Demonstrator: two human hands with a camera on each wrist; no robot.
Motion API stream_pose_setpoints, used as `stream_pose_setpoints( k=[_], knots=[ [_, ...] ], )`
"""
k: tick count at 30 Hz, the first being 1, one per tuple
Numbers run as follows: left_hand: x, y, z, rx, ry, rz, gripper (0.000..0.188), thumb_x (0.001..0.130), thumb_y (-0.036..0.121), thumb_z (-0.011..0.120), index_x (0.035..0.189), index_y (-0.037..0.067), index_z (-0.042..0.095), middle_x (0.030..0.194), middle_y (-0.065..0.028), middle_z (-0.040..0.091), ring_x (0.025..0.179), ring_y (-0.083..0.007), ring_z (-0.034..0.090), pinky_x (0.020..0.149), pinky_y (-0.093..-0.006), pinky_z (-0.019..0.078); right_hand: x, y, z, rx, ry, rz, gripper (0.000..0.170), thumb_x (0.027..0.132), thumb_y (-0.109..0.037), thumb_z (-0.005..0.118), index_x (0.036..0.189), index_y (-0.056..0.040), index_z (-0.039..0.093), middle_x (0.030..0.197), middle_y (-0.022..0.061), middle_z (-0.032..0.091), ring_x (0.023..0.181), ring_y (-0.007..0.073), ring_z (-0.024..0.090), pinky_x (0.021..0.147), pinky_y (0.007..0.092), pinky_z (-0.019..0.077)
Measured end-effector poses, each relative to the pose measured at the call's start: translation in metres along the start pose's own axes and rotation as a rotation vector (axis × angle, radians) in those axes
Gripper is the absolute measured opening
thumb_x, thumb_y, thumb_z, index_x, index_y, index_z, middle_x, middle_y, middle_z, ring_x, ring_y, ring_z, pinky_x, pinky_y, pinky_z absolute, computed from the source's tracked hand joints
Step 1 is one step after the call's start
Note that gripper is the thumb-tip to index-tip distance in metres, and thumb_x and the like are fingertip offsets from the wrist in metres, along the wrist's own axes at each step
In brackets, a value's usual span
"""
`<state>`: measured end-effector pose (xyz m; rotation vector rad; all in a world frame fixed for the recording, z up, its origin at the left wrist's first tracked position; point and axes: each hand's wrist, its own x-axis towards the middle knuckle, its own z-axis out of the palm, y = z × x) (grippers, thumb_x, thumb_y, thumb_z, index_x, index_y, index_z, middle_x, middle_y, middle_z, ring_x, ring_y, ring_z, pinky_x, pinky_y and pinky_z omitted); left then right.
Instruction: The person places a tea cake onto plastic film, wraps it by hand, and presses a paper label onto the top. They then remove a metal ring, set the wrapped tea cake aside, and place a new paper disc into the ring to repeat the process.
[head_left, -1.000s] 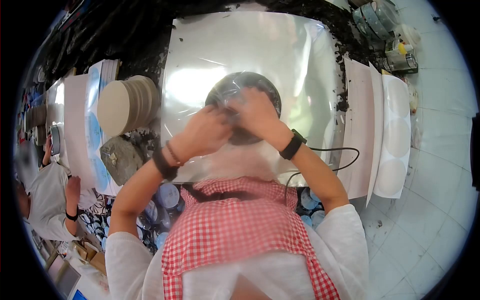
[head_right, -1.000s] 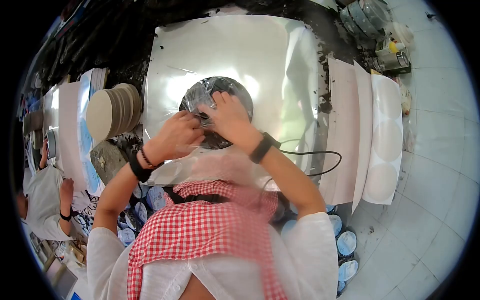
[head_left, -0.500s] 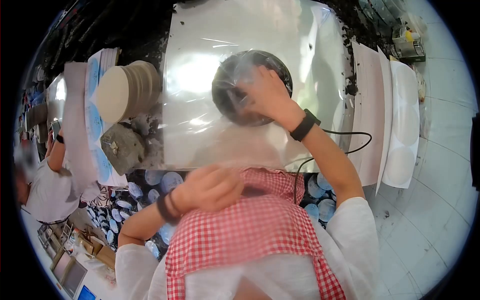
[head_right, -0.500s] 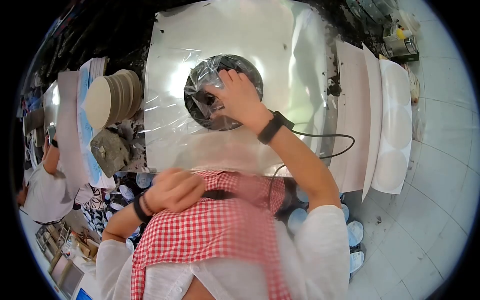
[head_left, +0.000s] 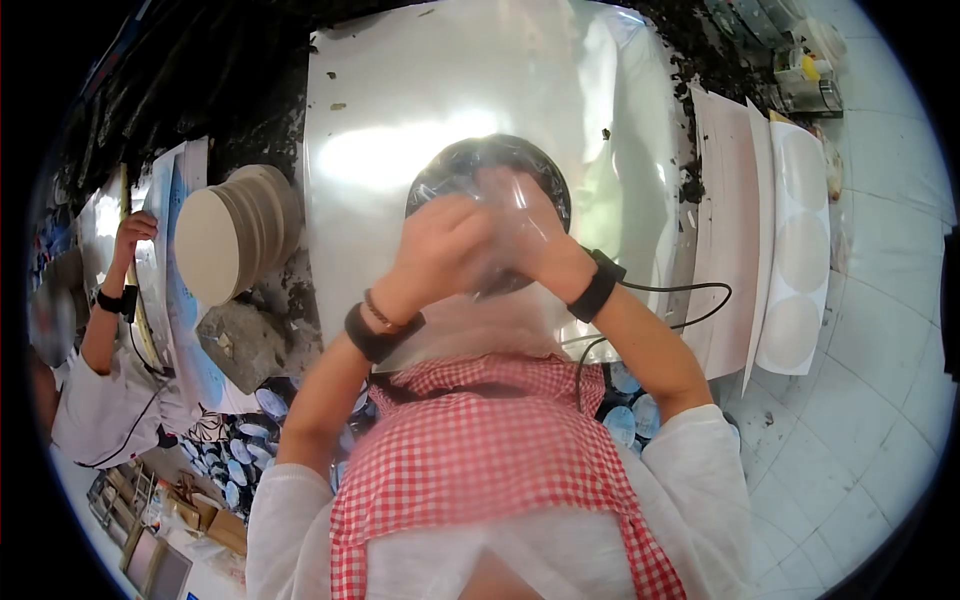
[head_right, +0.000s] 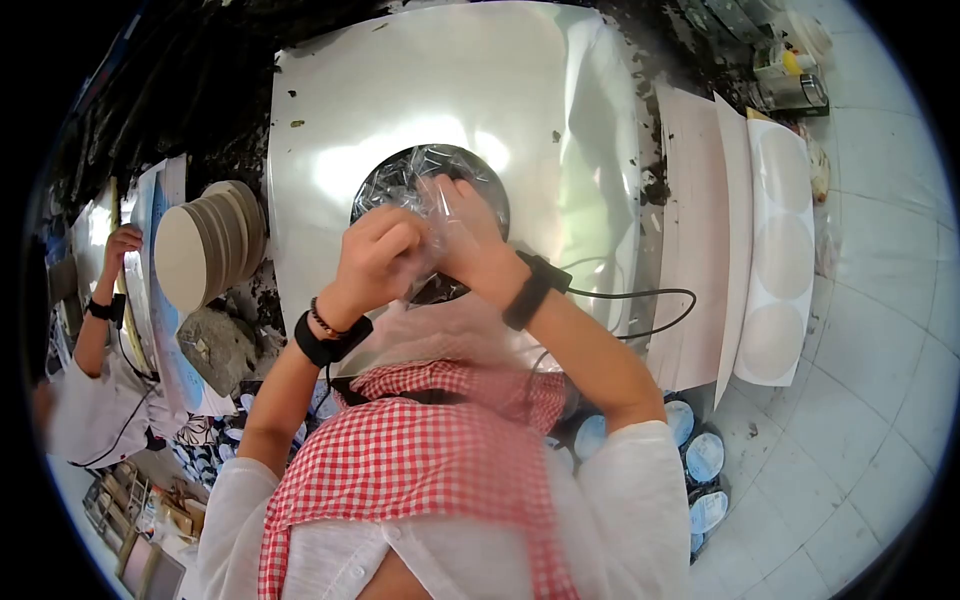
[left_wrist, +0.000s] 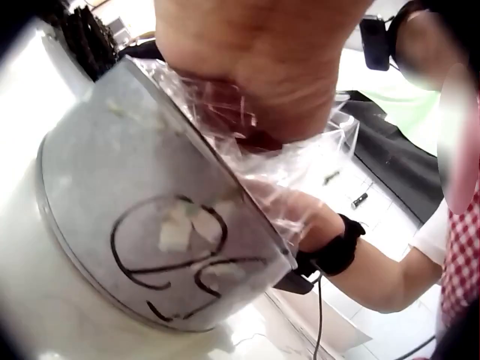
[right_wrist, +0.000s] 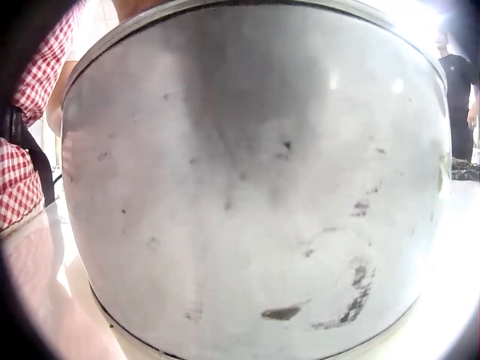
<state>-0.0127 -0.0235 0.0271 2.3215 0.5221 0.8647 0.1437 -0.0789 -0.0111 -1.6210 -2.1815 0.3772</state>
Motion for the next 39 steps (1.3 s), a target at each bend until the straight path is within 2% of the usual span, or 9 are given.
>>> stream_pose_setpoints(
  k=[10, 12, 15, 20, 22, 29, 32, 34, 39],
  knots=[
    [0.004, 0.004, 0.022, 0.369, -0.13, -0.149, 0.024, 0.069, 0.0, 0.06, 0.092, 0.006, 0.055, 0.084, -0.0069, 0.055, 0.083, -0.0281, 0.053, 0.07, -0.0389, 0.0439, -0.032, -0.035, -0.056, 0.295, 0.353, 0.093, 0.025, 0.079, -0.017, 0.067, 0.094, 0.001, 0.057, 0.108, 0.0116, 0.059, 0.096, 0.0299, 0.054, 0.081, 0.0412, 0.0445],
    [0.001, -0.004, 0.011, 0.273, -0.36, -0.18, 0.035, 0.071, 0.002, 0.062, 0.105, 0.005, 0.057, 0.102, -0.0088, 0.057, 0.098, -0.0302, 0.054, 0.083, -0.0389, 0.0456, -0.027, -0.036, -0.044, 0.065, 0.139, 0.143, 0.029, 0.08, -0.019, 0.067, 0.097, 0.002, 0.056, 0.106, 0.0097, 0.058, 0.097, 0.0289, 0.055, 0.079, 0.0405, 0.0444],
    [0.009, 0.016, -0.03, -0.005, -0.15, -0.072, 0.048, 0.071, 0.01, 0.065, 0.119, 0.005, 0.057, 0.122, -0.0135, 0.054, 0.115, -0.0343, 0.051, 0.098, -0.0415, 0.0422, -0.021, -0.034, -0.031, -0.085, 0.015, 0.173, 0.029, 0.081, -0.02, 0.065, 0.099, 0.0005, 0.058, 0.105, 0.0088, 0.059, 0.096, 0.0277, 0.055, 0.077, 0.0388, 0.0444],
    [0.01, 0.019, 0.007, 0.387, -0.356, -0.116, 0.063, 0.091, 0.062, 0.042, 0.144, 0.028, 0.046, 0.159, -0.0119, 0.023, 0.146, -0.0338, 0.019, 0.115, -0.0548, -0.0027, -0.028, -0.019, -0.038, 0.022, 0.023, 0.08, 0.023, 0.08, -0.017, 0.064, 0.101, -0.0064, 0.064, 0.104, 0.0103, 0.061, 0.097, 0.0274, 0.058, 0.08, 0.0382, 0.0467],
    [0.007, 0.019, 0.013, 0.471, -0.404, -0.172, 0.058, 0.092, 0.056, 0.044, 0.143, 0.028, 0.048, 0.158, -0.0112, 0.024, 0.146, -0.033, 0.02, 0.115, -0.0549, -0.0001, -0.058, -0.017, -0.06, 0.043, 0.213, 0.033, 0.023, 0.078, -0.013, 0.066, 0.101, -0.009, 0.066, 0.104, 0.011, 0.062, 0.098, 0.0279, 0.06, 0.082, 0.0381, 0.0479],
    [0.009, 0.024, 0.018, 0.594, -0.415, -0.178, 0.043, 0.097, 0.025, 0.044, 0.14, 0.024, 0.052, 0.158, -0.0092, 0.027, 0.147, -0.0291, 0.019, 0.116, -0.0525, 0.0026, -0.298, 0.108, -0.228, -0.882, 0.624, 0.899, 0.027, 0.091, -0.014, 0.059, 0.116, -0.007, 0.061, 0.104, 0.0161, 0.058, 0.097, 0.0341, 0.054, 0.082, 0.0456, 0.0447],
    [0.004, 0.02, 0.023, 0.652, -0.379, -0.108, 0.044, 0.096, 0.024, 0.047, 0.139, 0.023, 0.053, 0.158, -0.0102, 0.026, 0.147, -0.0302, 0.02, 0.116, -0.0543, 0.0032, -0.437, 0.168, -0.238, -1.303, 0.348, 1.102, 0.036, 0.091, -0.028, 0.059, 0.121, -0.0073, 0.058, 0.109, 0.0157, 0.059, 0.099, 0.0361, 0.055, 0.083, 0.0493, 0.0458],
    [0.003, 0.015, 0.025, 0.683, -0.376, -0.087, 0.044, 0.097, 0.024, 0.045, 0.141, 0.023, 0.051, 0.158, -0.0101, 0.026, 0.147, -0.0303, 0.02, 0.115, -0.0543, 0.0027, -0.45, 0.176, -0.214, -1.112, 0.059, 1.06, 0.052, 0.09, -0.044, 0.058, 0.131, -0.0136, 0.055, 0.119, 0.0195, 0.056, 0.106, 0.0409, 0.054, 0.087, 0.0511, 0.0469],
    [-0.001, 0.009, 0.027, 0.738, -0.378, -0.056, 0.045, 0.098, 0.025, 0.042, 0.142, 0.023, 0.049, 0.159, -0.0099, 0.024, 0.147, -0.0301, 0.018, 0.115, -0.0556, 0.0016, -0.446, 0.18, -0.192, -0.52, 0.043, 1.232, 0.069, 0.084, -0.057, 0.059, 0.144, -0.0265, 0.044, 0.14, 0.0276, 0.042, 0.116, 0.0511, 0.049, 0.098, 0.0564, 0.0411]
  ],
)
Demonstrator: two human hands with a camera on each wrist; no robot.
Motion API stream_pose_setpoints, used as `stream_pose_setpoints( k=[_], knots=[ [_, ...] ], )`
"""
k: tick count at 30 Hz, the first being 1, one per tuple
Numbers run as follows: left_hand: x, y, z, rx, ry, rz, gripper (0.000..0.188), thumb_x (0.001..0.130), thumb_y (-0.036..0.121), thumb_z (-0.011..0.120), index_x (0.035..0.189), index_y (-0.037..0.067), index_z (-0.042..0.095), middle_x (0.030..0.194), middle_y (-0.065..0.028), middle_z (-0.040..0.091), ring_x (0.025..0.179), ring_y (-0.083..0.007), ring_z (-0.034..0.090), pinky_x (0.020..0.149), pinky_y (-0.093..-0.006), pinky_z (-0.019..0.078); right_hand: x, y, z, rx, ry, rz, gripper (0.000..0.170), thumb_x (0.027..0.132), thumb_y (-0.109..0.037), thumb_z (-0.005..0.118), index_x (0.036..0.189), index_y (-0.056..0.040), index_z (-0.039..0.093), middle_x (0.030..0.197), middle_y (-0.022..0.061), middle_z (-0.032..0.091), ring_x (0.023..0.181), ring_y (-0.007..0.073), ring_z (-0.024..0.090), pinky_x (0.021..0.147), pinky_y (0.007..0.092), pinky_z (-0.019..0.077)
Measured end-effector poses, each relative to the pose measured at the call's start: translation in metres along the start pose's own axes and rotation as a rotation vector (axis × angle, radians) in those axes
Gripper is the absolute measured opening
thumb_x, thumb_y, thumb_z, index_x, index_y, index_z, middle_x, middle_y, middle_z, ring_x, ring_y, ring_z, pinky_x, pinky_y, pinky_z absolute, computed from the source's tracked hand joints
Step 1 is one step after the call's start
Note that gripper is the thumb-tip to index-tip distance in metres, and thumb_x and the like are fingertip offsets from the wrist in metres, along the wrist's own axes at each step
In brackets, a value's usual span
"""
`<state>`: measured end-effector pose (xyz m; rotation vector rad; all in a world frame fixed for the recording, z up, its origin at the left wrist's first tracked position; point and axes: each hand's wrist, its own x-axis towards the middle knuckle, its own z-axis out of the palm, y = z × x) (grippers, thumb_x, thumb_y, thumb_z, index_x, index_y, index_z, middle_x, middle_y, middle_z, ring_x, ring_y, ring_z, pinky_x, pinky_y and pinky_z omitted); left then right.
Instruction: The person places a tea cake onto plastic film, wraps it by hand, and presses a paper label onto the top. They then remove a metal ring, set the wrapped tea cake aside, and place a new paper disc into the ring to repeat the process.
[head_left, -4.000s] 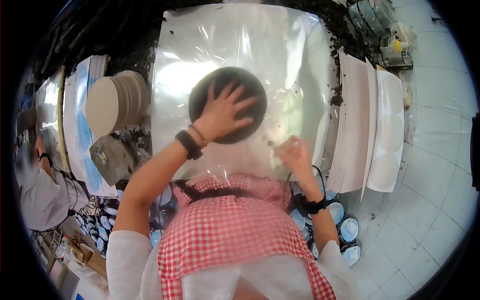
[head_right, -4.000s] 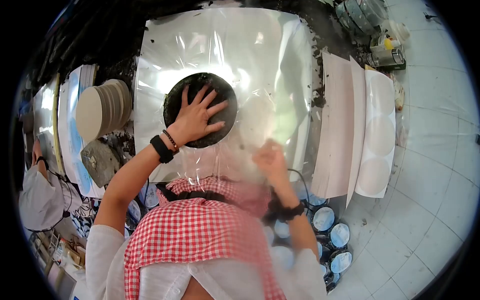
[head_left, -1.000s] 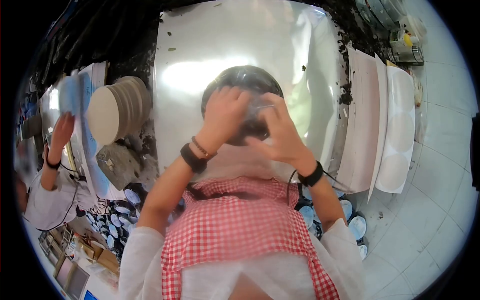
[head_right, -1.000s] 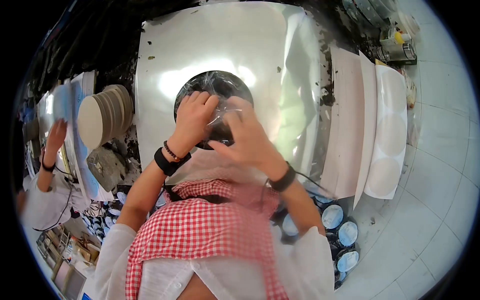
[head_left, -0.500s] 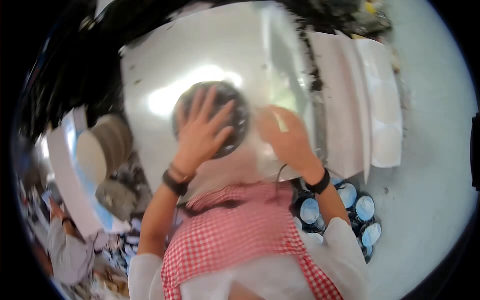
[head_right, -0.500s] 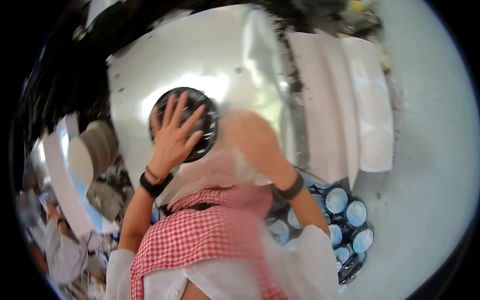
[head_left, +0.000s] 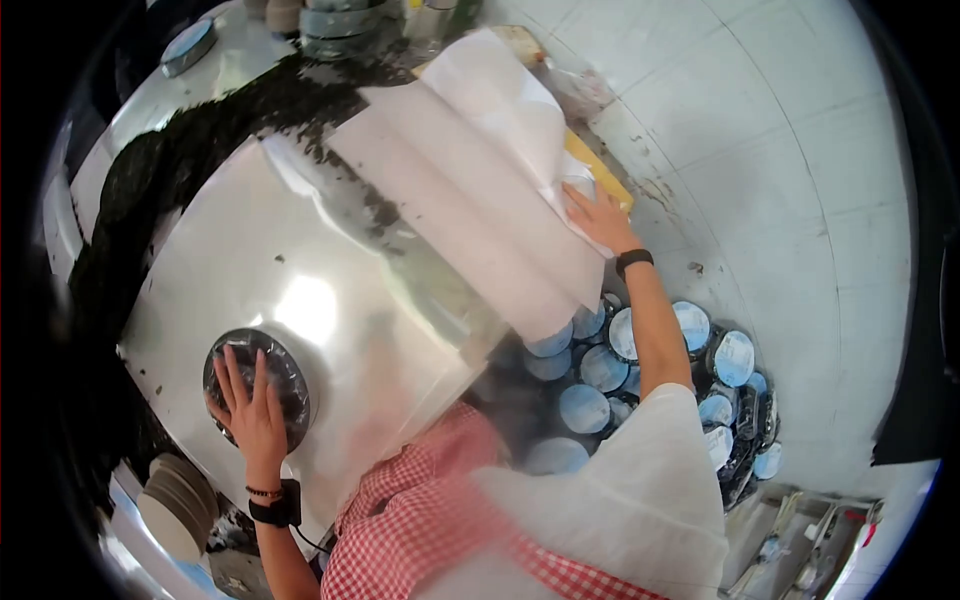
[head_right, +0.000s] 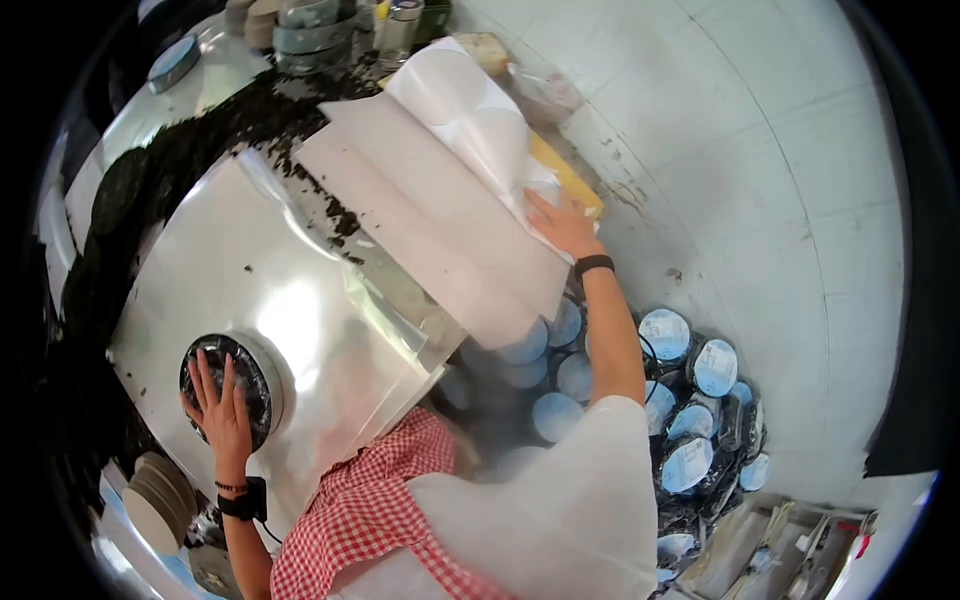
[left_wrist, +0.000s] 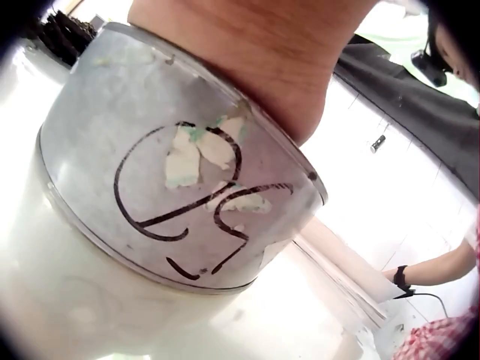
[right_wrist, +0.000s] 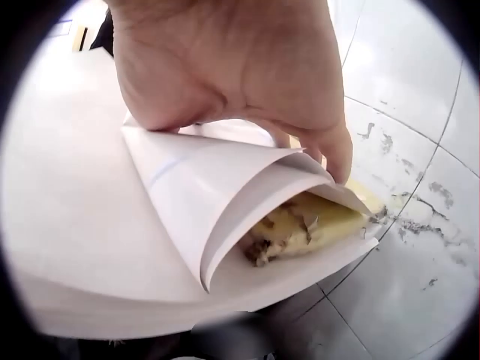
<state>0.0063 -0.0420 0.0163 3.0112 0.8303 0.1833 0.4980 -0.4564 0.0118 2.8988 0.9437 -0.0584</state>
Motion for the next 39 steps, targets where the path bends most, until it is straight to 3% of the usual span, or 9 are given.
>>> stream_pose_setpoints(
  k=[6, 9, 12, 15, 19, 21, 24, 27, 39],
  knots=[
    [-0.001, -0.005, 0.008, 0.035, -0.004, 0.024, 0.045, 0.099, 0.025, 0.041, 0.143, 0.021, 0.048, 0.16, -0.0085, 0.021, 0.147, -0.0304, 0.017, 0.114, -0.0578, 0.0035, 0.016, 0.026, -0.007, 0.337, -0.081, 0.151, 0.08, 0.069, -0.062, 0.072, 0.134, -0.0189, 0.054, 0.124, 0.0231, 0.059, 0.112, 0.0382, 0.057, 0.093, 0.0525, 0.0436],
    [0.0, -0.008, 0.009, 0.04, 0.005, 0.026, 0.044, 0.099, 0.025, 0.041, 0.143, 0.022, 0.048, 0.16, -0.0086, 0.021, 0.148, -0.0304, 0.016, 0.114, -0.0582, 0.0041, 0.009, -0.019, -0.067, -0.031, -0.241, 0.082, 0.071, 0.076, -0.054, 0.07, 0.129, -0.0103, 0.055, 0.11, 0.0167, 0.067, 0.106, 0.0297, 0.061, 0.085, 0.0419, 0.0475],
    [-0.002, -0.007, 0.011, 0.029, 0.016, 0.021, 0.044, 0.099, 0.025, 0.041, 0.142, 0.024, 0.049, 0.16, -0.009, 0.02, 0.148, -0.0309, 0.016, 0.113, -0.0589, 0.0043, -0.024, -0.063, -0.131, 0.807, -0.8, -0.329, 0.055, 0.086, -0.042, 0.065, 0.126, -0.0064, 0.056, 0.104, 0.0156, 0.069, 0.101, 0.0275, 0.062, 0.083, 0.0376, 0.0472],
    [-0.003, -0.008, 0.01, 0.0, 0.007, 0.034, 0.043, 0.098, 0.025, 0.042, 0.14, 0.025, 0.051, 0.16, -0.0096, 0.02, 0.148, -0.0318, 0.015, 0.113, -0.0599, 0.0042, -0.043, -0.078, -0.104, 1.306, -0.218, -0.023, 0.039, 0.093, -0.032, 0.059, 0.123, -0.0073, 0.058, 0.102, 0.0175, 0.069, 0.099, 0.0252, 0.062, 0.086, 0.0348, 0.0461],
    [-0.002, -0.006, 0.001, -0.056, 0.004, 0.046, 0.036, 0.097, 0.026, 0.043, 0.128, 0.021, 0.06, 0.16, -0.0107, 0.02, 0.148, -0.0328, 0.015, 0.113, -0.0604, 0.0041, -0.059, -0.109, -0.007, 0.542, 0.098, -0.524, 0.024, 0.095, -0.021, 0.052, 0.113, -0.0076, 0.062, 0.103, 0.015, 0.067, 0.093, 0.0257, 0.061, 0.086, 0.0379, 0.0455],
    [-0.004, -0.005, 0.003, -0.083, 0.018, 0.033, 0.031, 0.098, 0.026, 0.043, 0.118, 0.017, 0.064, 0.16, -0.0115, 0.02, 0.147, -0.0331, 0.016, 0.113, -0.0602, 0.0043, -0.062, -0.104, 0.002, 0.885, -0.003, -0.52, 0.018, 0.094, -0.015, 0.05, 0.104, -0.0066, 0.063, 0.104, 0.0135, 0.065, 0.09, 0.0273, 0.06, 0.084, 0.0406, 0.0455],
    [-0.007, -0.007, 0.011, -0.095, 0.052, 0.02, 0.029, 0.098, 0.027, 0.042, 0.101, 0.011, 0.066, 0.159, -0.0128, 0.023, 0.147, -0.0336, 0.017, 0.113, -0.06, 0.005, -0.041, -0.071, -0.001, -0.304, 0.678, -0.105, 0.011, 0.088, -0.013, 0.052, 0.091, -0.0075, 0.062, 0.105, 0.0143, 0.062, 0.086, 0.0294, 0.059, 0.082, 0.0445, 0.0465],
    [-0.004, -0.006, 0.016, -0.083, 0.088, 0.005, 0.03, 0.098, 0.027, 0.042, 0.093, 0.008, 0.065, 0.158, -0.0136, 0.025, 0.147, -0.0339, 0.018, 0.112, -0.0598, 0.0055, -0.024, -0.044, 0.011, -0.589, 0.404, 0.067, 0.012, 0.085, -0.019, 0.056, 0.09, -0.0084, 0.062, 0.105, 0.0156, 0.062, 0.083, 0.0311, 0.06, 0.077, 0.0457, 0.0506],
    [-0.005, -0.012, 0.025, -0.07, 0.14, 0.009, 0.027, 0.099, 0.024, 0.045, 0.089, 0.006, 0.063, 0.157, -0.0126, 0.029, 0.146, -0.0329, 0.021, 0.113, -0.0579, 0.0034, -0.002, 0.004, 0.026, -0.17, 0.096, -0.114, 0.014, 0.084, -0.019, 0.058, 0.092, -0.0082, 0.061, 0.08, 0.0163, 0.063, 0.086, 0.0346, 0.065, 0.07, 0.0451, 0.0546]
  ],
)
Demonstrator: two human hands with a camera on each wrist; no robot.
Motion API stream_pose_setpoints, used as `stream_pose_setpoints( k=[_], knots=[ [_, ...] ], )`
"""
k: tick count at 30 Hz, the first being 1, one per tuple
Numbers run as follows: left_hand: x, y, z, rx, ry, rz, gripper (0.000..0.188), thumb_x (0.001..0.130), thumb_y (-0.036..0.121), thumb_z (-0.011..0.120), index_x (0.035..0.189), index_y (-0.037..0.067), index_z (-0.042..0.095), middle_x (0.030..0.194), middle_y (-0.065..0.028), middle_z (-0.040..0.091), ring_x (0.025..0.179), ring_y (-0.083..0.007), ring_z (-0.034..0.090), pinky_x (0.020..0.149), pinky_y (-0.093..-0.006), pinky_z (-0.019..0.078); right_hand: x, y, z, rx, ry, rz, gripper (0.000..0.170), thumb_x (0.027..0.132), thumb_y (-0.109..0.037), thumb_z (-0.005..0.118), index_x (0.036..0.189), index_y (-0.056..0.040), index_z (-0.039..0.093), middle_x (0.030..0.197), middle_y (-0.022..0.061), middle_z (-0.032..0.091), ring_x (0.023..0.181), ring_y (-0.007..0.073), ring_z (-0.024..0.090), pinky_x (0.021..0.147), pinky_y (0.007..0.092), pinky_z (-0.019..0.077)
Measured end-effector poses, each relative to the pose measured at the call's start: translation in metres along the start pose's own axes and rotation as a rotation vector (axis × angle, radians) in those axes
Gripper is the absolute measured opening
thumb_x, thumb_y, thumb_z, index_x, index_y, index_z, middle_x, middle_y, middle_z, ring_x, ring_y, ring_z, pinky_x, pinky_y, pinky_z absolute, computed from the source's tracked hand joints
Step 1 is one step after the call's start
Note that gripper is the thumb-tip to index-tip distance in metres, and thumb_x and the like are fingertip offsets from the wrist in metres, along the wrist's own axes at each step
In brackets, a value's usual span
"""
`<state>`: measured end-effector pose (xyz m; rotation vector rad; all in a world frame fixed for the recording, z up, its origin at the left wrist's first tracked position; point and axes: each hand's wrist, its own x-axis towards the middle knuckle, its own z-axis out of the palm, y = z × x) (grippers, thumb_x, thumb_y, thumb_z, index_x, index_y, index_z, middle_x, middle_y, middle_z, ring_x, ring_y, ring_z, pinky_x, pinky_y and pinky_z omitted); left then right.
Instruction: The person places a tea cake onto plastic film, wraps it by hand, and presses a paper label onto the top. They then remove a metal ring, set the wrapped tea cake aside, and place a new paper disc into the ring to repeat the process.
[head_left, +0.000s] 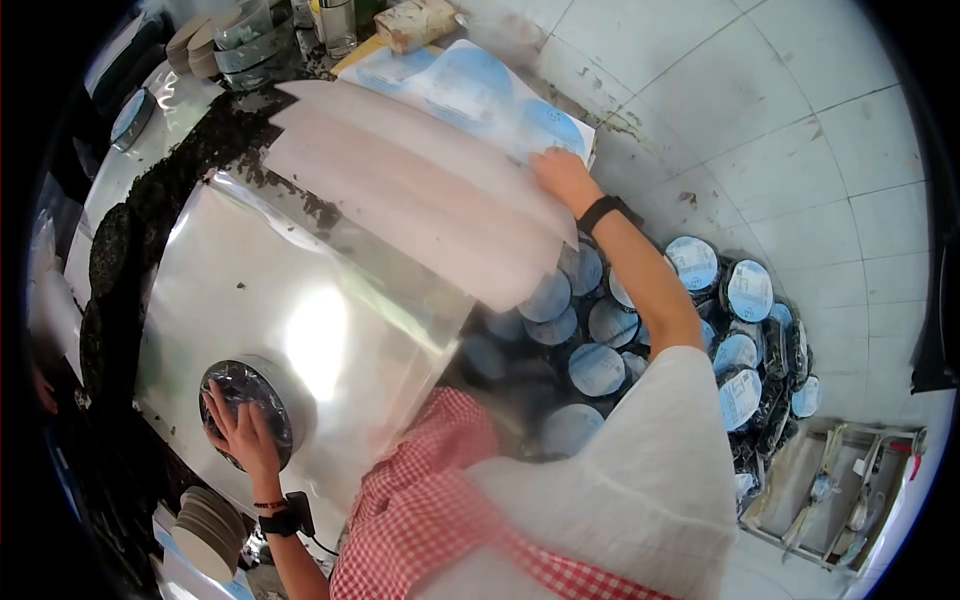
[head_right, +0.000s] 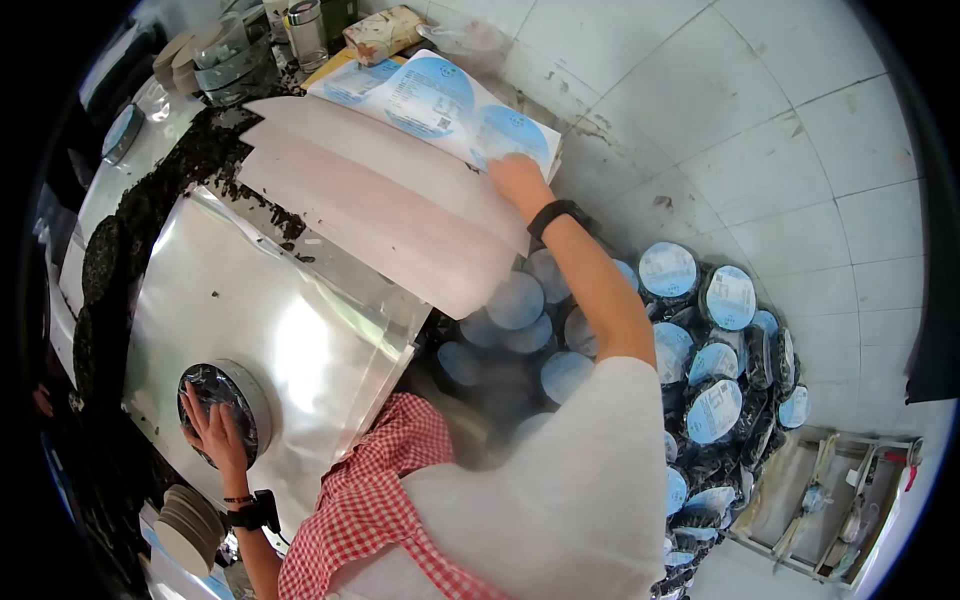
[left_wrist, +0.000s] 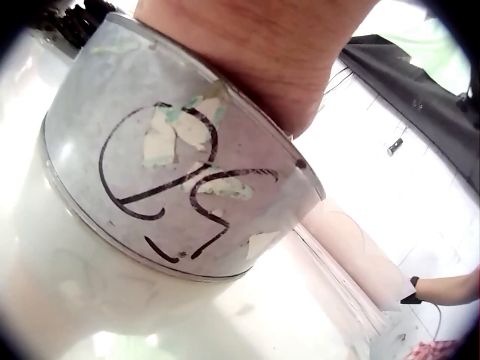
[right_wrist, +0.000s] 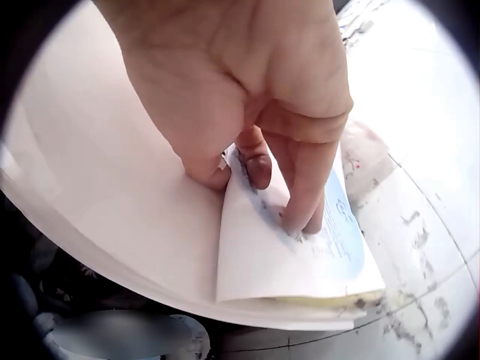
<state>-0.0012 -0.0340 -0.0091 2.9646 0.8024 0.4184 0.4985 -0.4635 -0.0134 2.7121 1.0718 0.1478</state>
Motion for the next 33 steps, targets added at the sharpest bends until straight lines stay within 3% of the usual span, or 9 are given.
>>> stream_pose_setpoints(
  k=[3, 12, 15, 21, 23, 25, 27, 29, 33],
  knots=[
    [0.001, 0.0, -0.001, -0.005, 0.0, 0.005, 0.028, 0.099, 0.024, 0.045, 0.089, 0.006, 0.063, 0.157, -0.0122, 0.029, 0.146, -0.0328, 0.021, 0.113, -0.0576, 0.0032, 0.008, 0.001, -0.044, -0.047, -0.283, -0.062, 0.014, 0.085, -0.022, 0.059, 0.091, -0.0092, 0.06, 0.078, 0.0156, 0.063, 0.085, 0.0358, 0.064, 0.072, 0.0451, 0.0531],
    [0.001, 0.002, -0.002, -0.016, 0.028, 0.009, 0.025, 0.098, 0.024, 0.047, 0.088, 0.007, 0.064, 0.157, -0.0107, 0.03, 0.147, -0.0315, 0.021, 0.113, -0.0571, 0.0034, -0.018, 0.014, -0.017, 0.31, 0.381, -0.013, 0.024, 0.082, -0.025, 0.068, 0.096, -0.0049, 0.065, 0.084, 0.0196, 0.064, 0.083, 0.0373, 0.062, 0.076, 0.0463, 0.0497],
    [0.002, 0.001, -0.003, -0.01, 0.031, 0.018, 0.027, 0.099, 0.025, 0.047, 0.089, 0.008, 0.065, 0.157, -0.0099, 0.029, 0.147, -0.0306, 0.021, 0.112, -0.0585, 0.0049, -0.001, 0.046, -0.033, 0.526, 0.207, 0.354, 0.022, 0.083, -0.024, 0.066, 0.094, -0.0052, 0.067, 0.085, 0.0178, 0.066, 0.082, 0.0357, 0.063, 0.075, 0.0438, 0.05],
    [0.002, 0.002, -0.003, -0.032, 0.033, 0.009, 0.018, 0.094, 0.024, 0.054, 0.093, 0.011, 0.066, 0.156, -0.0102, 0.032, 0.146, -0.0313, 0.023, 0.114, -0.0552, 0.0065, -0.047, 0.19, -0.156, 0.217, 0.899, 1.0, 0.028, 0.087, -0.023, 0.064, 0.085, 0.0048, 0.057, 0.084, 0.0167, 0.062, 0.077, 0.0278, 0.062, 0.073, 0.0401, 0.0523],
    [0.001, 0.001, -0.002, -0.046, 0.04, -0.006, 0.015, 0.091, 0.023, 0.057, 0.096, 0.012, 0.067, 0.155, -0.0103, 0.033, 0.145, -0.0315, 0.025, 0.113, -0.0551, 0.009, -0.04, 0.147, -0.194, 1.08, 1.257, 0.81, 0.029, 0.095, -0.018, 0.057, 0.091, 0.0067, 0.043, 0.092, 0.0143, 0.05, 0.078, 0.0245, 0.06, 0.086, 0.0362, 0.0551],
    [0.006, 0.016, -0.021, -0.075, 0.01, -0.05, 0.023, 0.087, 0.024, 0.062, 0.106, 0.012, 0.064, 0.153, -0.0107, 0.036, 0.143, -0.0317, 0.029, 0.113, -0.0539, 0.0138, -0.026, 0.048, -0.218, 1.363, 1.113, 0.536, 0.028, 0.099, -0.016, 0.051, 0.092, 0.0053, 0.035, 0.094, 0.0111, 0.04, 0.088, 0.0245, 0.061, 0.096, 0.0351, 0.0531],
    [0.004, 0.016, -0.024, -0.165, 0.008, -0.099, 0.041, 0.089, 0.026, 0.061, 0.126, 0.01, 0.055, 0.153, -0.0122, 0.035, 0.143, -0.0301, 0.029, 0.115, -0.0498, 0.0132, -0.009, -0.068, -0.2, 1.429, 0.949, 0.352, 0.031, 0.099, -0.016, 0.05, 0.107, 0.0123, 0.04, 0.106, 0.0188, 0.048, 0.11, 0.0319, 0.058, 0.103, 0.0389, 0.0462],
    [0.006, 0.022, -0.03, -0.171, 0.082, -0.162, 0.057, 0.089, 0.03, 0.061, 0.139, 0.008, 0.045, 0.154, -0.0126, 0.033, 0.143, -0.0285, 0.03, 0.115, -0.049, 0.0149, -0.004, -0.184, -0.164, 0.937, 0.625, 0.262, 0.045, 0.099, -0.014, 0.05, 0.129, 0.0161, 0.037, 0.13, 0.0276, 0.047, 0.131, 0.0366, 0.044, 0.11, 0.0407, 0.0361],
    [0.009, 0.022, -0.033, -0.132, -0.032, -0.208, 0.066, 0.087, 0.035, 0.06, 0.143, 0.006, 0.041, 0.153, -0.0146, 0.034, 0.141, -0.0306, 0.033, 0.113, -0.049, 0.0243, -0.007, -0.359, -0.172, 0.789, 0.419, -0.659, 0.051, 0.085, -0.004, 0.057, 0.134, -0.0181, 0.058, 0.145, 0.0184, 0.043, 0.132, 0.037, 0.044, 0.108, 0.0408, 0.038]
  ],
)
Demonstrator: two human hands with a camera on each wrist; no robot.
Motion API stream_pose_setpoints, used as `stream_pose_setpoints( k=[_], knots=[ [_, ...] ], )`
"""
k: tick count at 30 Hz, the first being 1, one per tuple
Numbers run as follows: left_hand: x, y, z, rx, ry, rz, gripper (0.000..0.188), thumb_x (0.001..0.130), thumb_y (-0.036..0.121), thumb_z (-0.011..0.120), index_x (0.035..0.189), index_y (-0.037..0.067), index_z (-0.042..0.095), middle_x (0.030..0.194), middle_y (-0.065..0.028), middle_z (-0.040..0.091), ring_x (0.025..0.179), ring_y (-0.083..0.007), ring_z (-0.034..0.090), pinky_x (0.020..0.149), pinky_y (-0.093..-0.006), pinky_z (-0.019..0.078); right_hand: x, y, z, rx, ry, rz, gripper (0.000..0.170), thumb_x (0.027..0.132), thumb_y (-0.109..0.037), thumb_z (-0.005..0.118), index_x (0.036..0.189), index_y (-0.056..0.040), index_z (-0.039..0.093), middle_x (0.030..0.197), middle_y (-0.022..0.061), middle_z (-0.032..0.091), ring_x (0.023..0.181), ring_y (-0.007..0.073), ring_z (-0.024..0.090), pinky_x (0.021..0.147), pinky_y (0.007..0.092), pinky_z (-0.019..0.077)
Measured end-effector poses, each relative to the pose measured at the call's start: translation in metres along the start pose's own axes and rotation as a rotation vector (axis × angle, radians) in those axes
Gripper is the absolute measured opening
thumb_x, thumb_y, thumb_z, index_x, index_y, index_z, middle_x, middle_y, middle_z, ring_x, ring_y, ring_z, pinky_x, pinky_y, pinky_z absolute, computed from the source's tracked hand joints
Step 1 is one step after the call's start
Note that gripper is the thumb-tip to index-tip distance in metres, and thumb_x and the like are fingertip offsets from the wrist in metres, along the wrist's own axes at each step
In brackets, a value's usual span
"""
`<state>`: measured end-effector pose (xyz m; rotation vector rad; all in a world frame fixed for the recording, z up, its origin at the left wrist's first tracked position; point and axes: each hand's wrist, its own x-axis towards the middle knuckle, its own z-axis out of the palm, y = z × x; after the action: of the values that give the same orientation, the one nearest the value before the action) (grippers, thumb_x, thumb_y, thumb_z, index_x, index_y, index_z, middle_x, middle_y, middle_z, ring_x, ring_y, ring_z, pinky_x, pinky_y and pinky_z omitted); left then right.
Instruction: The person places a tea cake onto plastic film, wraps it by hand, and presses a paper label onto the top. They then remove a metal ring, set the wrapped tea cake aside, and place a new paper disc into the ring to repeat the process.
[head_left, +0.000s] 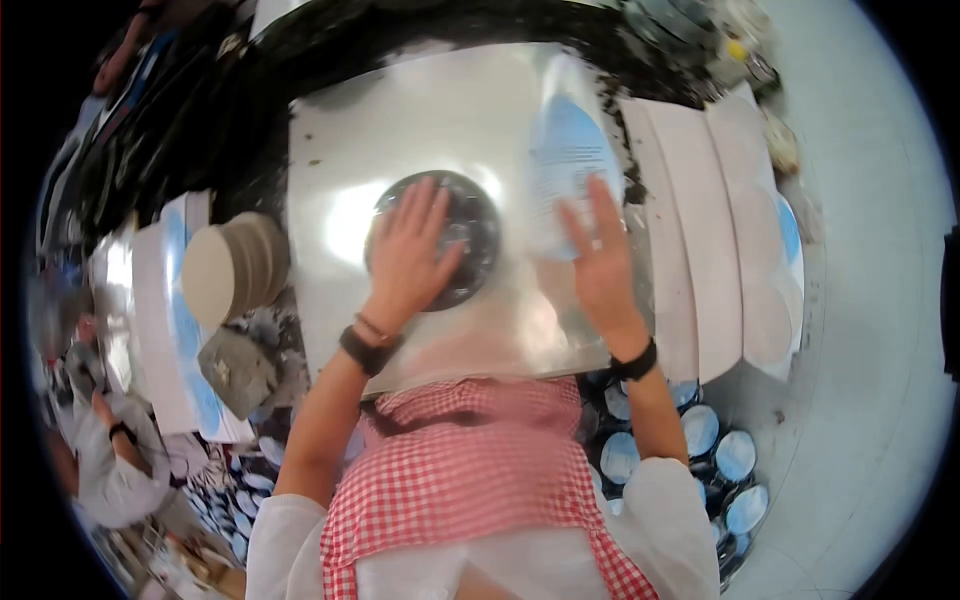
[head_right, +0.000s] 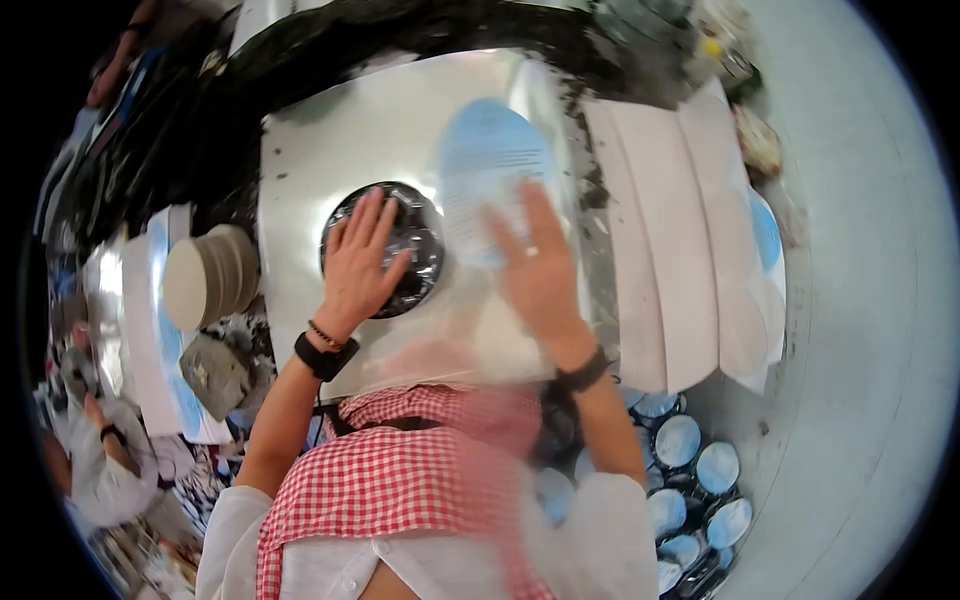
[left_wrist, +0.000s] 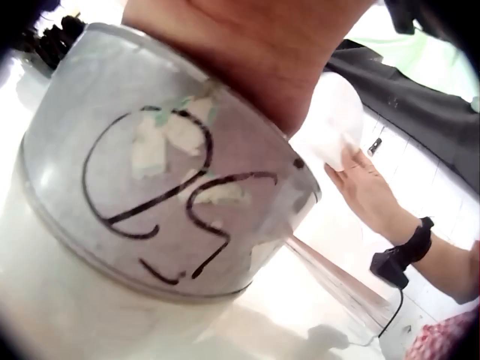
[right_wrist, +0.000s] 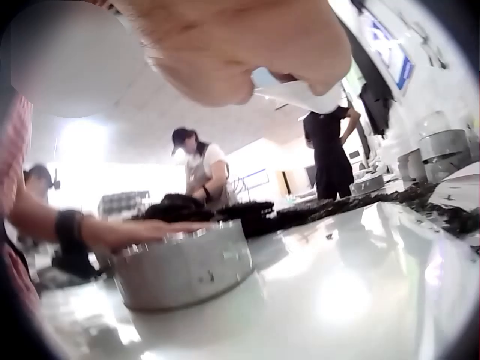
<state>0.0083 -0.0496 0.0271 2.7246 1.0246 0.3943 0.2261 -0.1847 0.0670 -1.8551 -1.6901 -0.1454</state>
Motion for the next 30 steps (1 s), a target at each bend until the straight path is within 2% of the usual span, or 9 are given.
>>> stream_pose_setpoints(
  k=[4, 8, 9, 13, 17, 18, 21, 24, 30],
  knots=[
    [-0.007, -0.019, 0.012, -0.287, -0.112, 0.038, 0.061, 0.09, 0.039, 0.057, 0.14, 0.007, 0.044, 0.151, -0.0144, 0.037, 0.137, -0.0279, 0.039, 0.112, -0.0438, 0.0268, 0.01, -0.041, 0.049, 0.147, -0.176, -0.192, 0.05, 0.08, -0.006, 0.06, 0.124, -0.0285, 0.066, 0.141, 0.0176, 0.046, 0.124, 0.0367, 0.05, 0.102, 0.0415, 0.0446],
    [-0.035, -0.026, 0.058, -2.042, -0.159, -0.383, 0.061, 0.092, 0.036, 0.056, 0.143, 0.008, 0.038, 0.143, -0.0103, 0.048, 0.132, -0.0256, 0.044, 0.111, -0.0391, 0.0325, 0.005, -0.051, 0.057, 0.15, -0.316, -0.266, 0.049, 0.08, -0.007, 0.061, 0.123, -0.0313, 0.066, 0.138, 0.0182, 0.048, 0.121, 0.035, 0.053, 0.099, 0.0405, 0.0469],
    [-0.037, -0.024, 0.054, -2.113, -0.143, -0.469, 0.058, 0.093, 0.031, 0.058, 0.143, 0.008, 0.039, 0.14, -0.0096, 0.051, 0.131, -0.025, 0.045, 0.109, -0.0382, 0.0359, 0.005, -0.051, 0.057, 0.146, -0.343, -0.277, 0.047, 0.08, -0.01, 0.062, 0.123, -0.0303, 0.066, 0.137, 0.0182, 0.049, 0.121, 0.0349, 0.053, 0.099, 0.0413, 0.0467],
    [-0.042, -0.033, 0.056, -1.457, -0.288, -0.244, 0.056, 0.102, 0.036, 0.038, 0.151, 0.012, 0.024, 0.154, -0.0098, 0.033, 0.139, -0.0243, 0.035, 0.114, -0.0379, 0.0325, 0.022, -0.057, 0.042, 0.165, -0.472, -0.257, 0.044, 0.08, -0.025, 0.067, 0.125, -0.0237, 0.064, 0.133, 0.0191, 0.052, 0.121, 0.0347, 0.052, 0.099, 0.045, 0.0441],
    [-0.043, -0.038, 0.064, -1.523, -0.22, -0.207, 0.056, 0.102, 0.032, 0.039, 0.151, 0.01, 0.023, 0.154, -0.0099, 0.032, 0.14, -0.0239, 0.034, 0.115, -0.0376, 0.0296, 0.046, -0.066, 0.032, 0.226, -0.636, -0.136, 0.057, 0.084, -0.037, 0.065, 0.131, -0.007, 0.056, 0.135, 0.0236, 0.049, 0.124, 0.0374, 0.049, 0.103, 0.0485, 0.037],
    [-0.044, -0.04, 0.068, -1.515, -0.194, -0.183, 0.056, 0.103, 0.032, 0.039, 0.151, 0.01, 0.023, 0.154, -0.0099, 0.032, 0.14, -0.0237, 0.034, 0.116, -0.0376, 0.0287, 0.048, -0.066, 0.048, 0.232, -0.52, -0.134, 0.058, 0.086, -0.036, 0.063, 0.133, -0.0031, 0.053, 0.137, 0.0246, 0.048, 0.126, 0.0379, 0.047, 0.105, 0.0486, 0.0351],
    [-0.034, -0.024, 0.061, -2.327, -0.004, -0.469, 0.059, 0.101, 0.034, 0.042, 0.15, 0.009, 0.024, 0.154, -0.0103, 0.033, 0.141, -0.0255, 0.033, 0.116, -0.0392, 0.0268, 0.047, -0.067, 0.107, 0.222, -0.295, -0.113, 0.06, 0.091, -0.033, 0.055, 0.136, 0.0065, 0.045, 0.142, 0.027, 0.042, 0.131, 0.0395, 0.042, 0.108, 0.0488, 0.0307],
    [-0.033, -0.041, 0.033, -0.514, -0.117, 0.043, 0.058, 0.095, 0.03, 0.052, 0.145, 0.007, 0.036, 0.151, -0.0136, 0.037, 0.14, -0.0304, 0.033, 0.114, -0.0428, 0.0288, 0.044, -0.072, 0.121, 0.208, -0.317, -0.091, 0.061, 0.094, -0.033, 0.051, 0.137, 0.0093, 0.042, 0.145, 0.0275, 0.039, 0.135, 0.0396, 0.038, 0.11, 0.0483, 0.029],
    [-0.035, -0.055, -0.019, -0.091, -0.017, 0.118, 0.052, 0.082, 0.018, 0.06, 0.13, 0.002, 0.052, 0.139, -0.0203, 0.047, 0.131, -0.038, 0.041, 0.109, -0.0429, 0.0349, 0.046, -0.078, 0.121, 0.147, -0.415, -0.144, 0.059, 0.093, -0.032, 0.051, 0.139, 0.0037, 0.044, 0.147, 0.0202, 0.041, 0.137, 0.0348, 0.037, 0.111, 0.0468, 0.0289]
  ],
)
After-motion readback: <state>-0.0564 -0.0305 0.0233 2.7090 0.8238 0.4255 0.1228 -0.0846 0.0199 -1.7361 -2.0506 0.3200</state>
